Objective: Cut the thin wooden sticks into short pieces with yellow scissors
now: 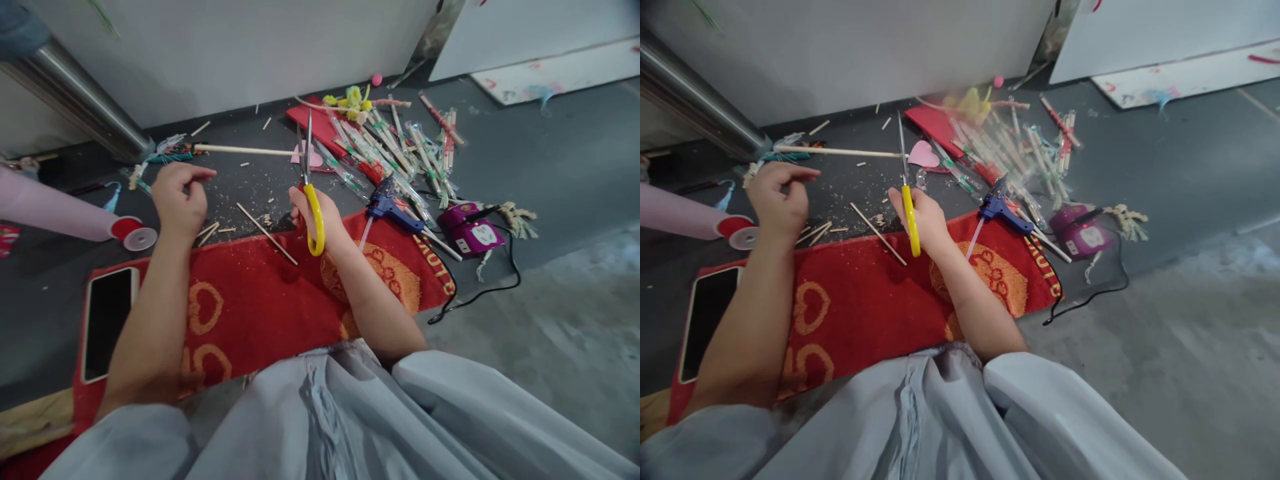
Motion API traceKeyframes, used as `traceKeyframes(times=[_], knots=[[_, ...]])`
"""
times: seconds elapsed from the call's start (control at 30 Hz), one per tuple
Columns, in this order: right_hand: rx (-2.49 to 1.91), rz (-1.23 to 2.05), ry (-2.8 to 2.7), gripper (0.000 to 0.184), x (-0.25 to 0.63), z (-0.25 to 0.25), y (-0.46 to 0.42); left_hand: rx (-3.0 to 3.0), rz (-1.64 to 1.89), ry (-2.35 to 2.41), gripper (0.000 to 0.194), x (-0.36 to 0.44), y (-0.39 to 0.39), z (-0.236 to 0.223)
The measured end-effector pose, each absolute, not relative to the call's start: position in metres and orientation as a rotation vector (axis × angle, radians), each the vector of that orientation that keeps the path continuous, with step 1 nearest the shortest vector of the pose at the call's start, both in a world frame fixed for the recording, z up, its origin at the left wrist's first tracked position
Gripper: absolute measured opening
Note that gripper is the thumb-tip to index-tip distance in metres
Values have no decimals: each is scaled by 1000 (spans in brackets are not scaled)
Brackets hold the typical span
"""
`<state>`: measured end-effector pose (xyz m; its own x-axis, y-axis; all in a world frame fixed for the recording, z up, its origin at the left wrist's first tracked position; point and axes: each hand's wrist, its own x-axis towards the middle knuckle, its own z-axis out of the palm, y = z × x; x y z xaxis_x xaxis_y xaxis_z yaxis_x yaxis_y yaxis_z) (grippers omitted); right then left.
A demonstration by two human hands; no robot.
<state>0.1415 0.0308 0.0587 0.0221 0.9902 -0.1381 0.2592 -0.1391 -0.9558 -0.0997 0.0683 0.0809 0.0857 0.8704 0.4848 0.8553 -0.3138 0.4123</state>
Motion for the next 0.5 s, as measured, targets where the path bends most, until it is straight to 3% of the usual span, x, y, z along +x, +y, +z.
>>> traceKeyframes(times=[0.23,0.5], knots=[[-1661,895,-1731,40,145,77,17,2030,1274,1859,37,-90,52,115],[-1723,645,-1978,51,140,79,13,2385,539,1730,30,-75,24,142]])
